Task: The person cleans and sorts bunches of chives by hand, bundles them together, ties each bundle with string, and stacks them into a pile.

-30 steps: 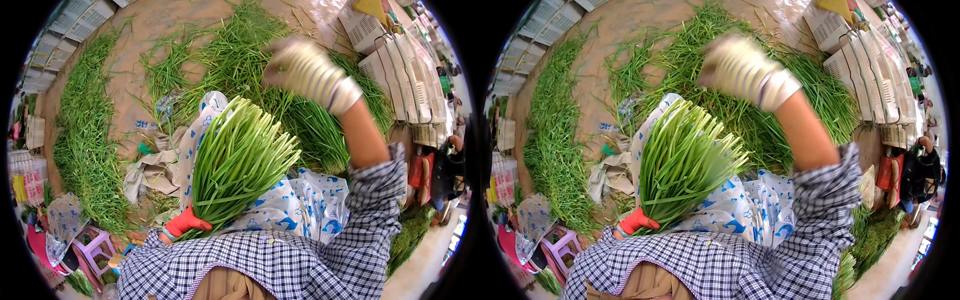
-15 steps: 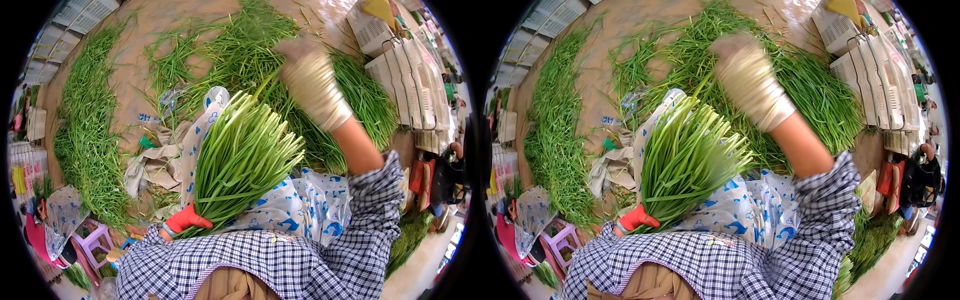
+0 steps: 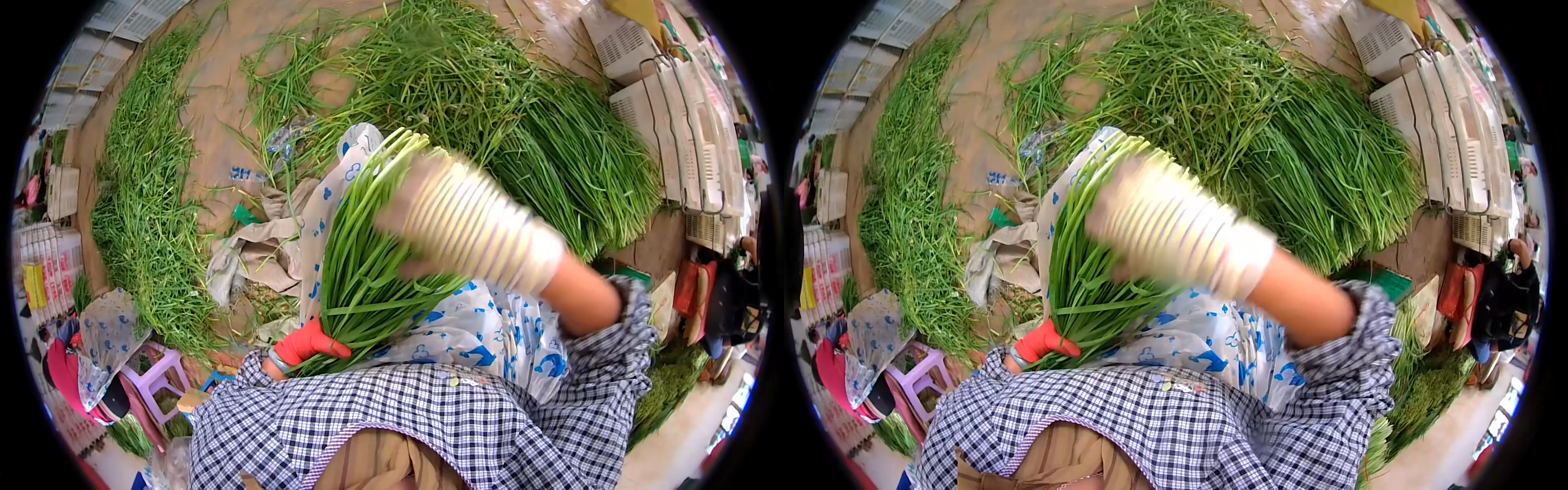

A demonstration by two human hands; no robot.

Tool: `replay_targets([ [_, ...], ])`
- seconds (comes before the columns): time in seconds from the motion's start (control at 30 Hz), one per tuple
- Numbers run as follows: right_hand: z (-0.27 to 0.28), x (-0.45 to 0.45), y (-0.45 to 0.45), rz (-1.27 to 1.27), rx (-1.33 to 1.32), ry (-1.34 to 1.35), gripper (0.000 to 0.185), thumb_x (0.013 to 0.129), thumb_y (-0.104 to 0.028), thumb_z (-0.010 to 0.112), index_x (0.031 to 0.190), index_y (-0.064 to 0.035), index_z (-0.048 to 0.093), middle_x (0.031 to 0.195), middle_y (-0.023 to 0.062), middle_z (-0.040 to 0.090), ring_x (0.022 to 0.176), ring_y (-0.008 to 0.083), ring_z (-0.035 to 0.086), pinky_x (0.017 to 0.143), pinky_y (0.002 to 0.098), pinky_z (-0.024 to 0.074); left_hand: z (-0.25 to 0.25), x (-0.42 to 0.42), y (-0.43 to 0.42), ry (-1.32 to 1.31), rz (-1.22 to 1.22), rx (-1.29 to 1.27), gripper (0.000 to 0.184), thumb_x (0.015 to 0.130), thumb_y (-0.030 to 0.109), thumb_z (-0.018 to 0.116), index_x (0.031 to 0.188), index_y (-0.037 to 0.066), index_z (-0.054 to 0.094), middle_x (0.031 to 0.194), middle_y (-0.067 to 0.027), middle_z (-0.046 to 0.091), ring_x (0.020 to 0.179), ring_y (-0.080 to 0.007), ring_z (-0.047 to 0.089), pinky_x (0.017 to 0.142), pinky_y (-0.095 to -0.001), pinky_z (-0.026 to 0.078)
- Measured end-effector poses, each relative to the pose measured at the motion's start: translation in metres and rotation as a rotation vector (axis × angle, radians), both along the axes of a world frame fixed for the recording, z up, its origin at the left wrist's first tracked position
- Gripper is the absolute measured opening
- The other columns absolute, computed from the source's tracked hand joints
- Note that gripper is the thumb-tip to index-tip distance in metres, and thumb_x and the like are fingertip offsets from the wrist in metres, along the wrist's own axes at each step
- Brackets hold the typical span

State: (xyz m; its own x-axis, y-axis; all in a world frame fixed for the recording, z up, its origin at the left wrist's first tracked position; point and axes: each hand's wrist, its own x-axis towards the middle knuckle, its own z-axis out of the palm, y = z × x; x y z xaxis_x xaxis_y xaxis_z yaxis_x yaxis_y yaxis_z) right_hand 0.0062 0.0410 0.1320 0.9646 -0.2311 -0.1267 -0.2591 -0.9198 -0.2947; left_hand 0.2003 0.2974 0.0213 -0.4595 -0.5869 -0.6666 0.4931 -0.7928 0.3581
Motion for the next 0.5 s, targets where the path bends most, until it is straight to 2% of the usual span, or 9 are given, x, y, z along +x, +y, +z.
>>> replay_targets([
  [0.03, -0.003, 0.007, 0.027, 0.061, 0.032, 0.148, 0.037, 0.077, -0.039, 0.072, 0.102, -0.0124, 0.065, 0.098, 0.0079, 0.062, 0.106, 0.0297, 0.057, 0.097, 0.0438, 0.0455, 0.007, -0.003, -0.004, 0.014, 0.033, 0.007, 0.087, 0.066, -0.004, 0.077, 0.144, 0.005, 0.039, 0.139, -0.0111, 0.051, 0.130, -0.0238, 0.047, 0.111, -0.0363, 0.034],
  [0.1, -0.035, 0.010, 0.055, 0.286, -0.163, -0.329, 0.014, 0.080, -0.022, 0.053, 0.078, -0.0088, 0.058, 0.077, 0.0051, 0.054, 0.076, 0.0255, 0.057, 0.073, 0.0399, 0.0480, 0.002, -0.002, -0.002, 0.007, -0.018, 0.008, 0.088, 0.064, -0.008, 0.072, 0.144, 0.005, 0.038, 0.141, -0.0121, 0.049, 0.131, -0.0248, 0.046, 0.112, -0.0369, 0.033],
  [0.13, -0.031, 0.006, 0.056, 0.239, -0.069, -0.347, 0.012, 0.079, -0.019, 0.053, 0.078, -0.0088, 0.059, 0.079, 0.0050, 0.057, 0.079, 0.0240, 0.059, 0.070, 0.0389, 0.0481, -0.003, -0.002, 0.000, -0.004, -0.051, 0.003, 0.088, 0.063, -0.011, 0.066, 0.145, 0.004, 0.037, 0.143, -0.0132, 0.047, 0.132, -0.0258, 0.045, 0.113, -0.0376, 0.032],
  [0.17, -0.031, 0.009, 0.054, 0.066, 0.128, -0.550, 0.011, 0.079, -0.018, 0.053, 0.079, -0.0088, 0.059, 0.077, 0.0051, 0.058, 0.076, 0.0229, 0.060, 0.066, 0.0374, 0.0482, -0.009, -0.001, 0.002, -0.011, -0.051, -0.057, 0.088, 0.063, -0.012, 0.065, 0.145, 0.005, 0.037, 0.143, -0.0124, 0.048, 0.132, -0.0257, 0.045, 0.113, -0.0378, 0.032],
  [0.23, -0.019, 0.004, 0.028, -0.199, 0.382, -0.653, 0.017, 0.080, -0.023, 0.054, 0.080, -0.0079, 0.061, 0.078, 0.0062, 0.059, 0.076, 0.0239, 0.061, 0.068, 0.0380, 0.0487, -0.014, -0.001, 0.003, -0.003, -0.059, -0.090, 0.088, 0.063, -0.011, 0.065, 0.145, 0.005, 0.038, 0.142, -0.0120, 0.048, 0.132, -0.0249, 0.045, 0.113, -0.0376, 0.032],
  [0.27, -0.013, 0.000, 0.009, -0.298, 0.304, -0.650, 0.020, 0.080, -0.026, 0.054, 0.081, -0.0075, 0.061, 0.078, 0.0068, 0.060, 0.076, 0.0244, 0.061, 0.068, 0.0382, 0.0490, -0.017, 0.001, 0.004, 0.003, -0.058, -0.120, 0.088, 0.062, -0.010, 0.066, 0.145, 0.005, 0.039, 0.141, -0.0115, 0.049, 0.131, -0.0242, 0.046, 0.113, -0.0375, 0.032],
  [0.3, -0.007, -0.006, -0.015, -0.387, 0.134, -0.626, 0.022, 0.081, -0.028, 0.054, 0.082, -0.0071, 0.062, 0.078, 0.0074, 0.060, 0.076, 0.0249, 0.061, 0.069, 0.0385, 0.0493, -0.031, 0.007, 0.006, -0.135, -0.189, -0.266, 0.090, 0.061, 0.001, 0.079, 0.143, 0.006, 0.042, 0.140, -0.0083, 0.051, 0.130, -0.0217, 0.046, 0.110, -0.0353, 0.034],
  [0.4, 0.004, -0.034, -0.095, -0.649, -0.236, -0.557, 0.031, 0.082, -0.035, 0.054, 0.085, -0.0058, 0.064, 0.079, 0.0090, 0.062, 0.076, 0.0264, 0.062, 0.071, 0.0393, 0.0501, -0.010, 0.004, 0.001, -0.113, -0.102, -0.134, 0.088, 0.063, 0.000, 0.078, 0.143, 0.005, 0.042, 0.140, -0.0090, 0.051, 0.129, -0.0225, 0.047, 0.110, -0.0357, 0.035],
  [0.5, 0.018, -0.061, -0.168, -0.851, -0.319, -0.535, 0.040, 0.083, -0.043, 0.055, 0.088, -0.0046, 0.066, 0.080, 0.0107, 0.065, 0.075, 0.0279, 0.063, 0.073, 0.0401, 0.0509, -0.034, 0.020, 0.017, -0.169, -0.187, -0.173, 0.081, 0.065, -0.003, 0.076, 0.140, 0.004, 0.046, 0.136, -0.0117, 0.055, 0.124, -0.0227, 0.052, 0.107, -0.0351, 0.039],
])
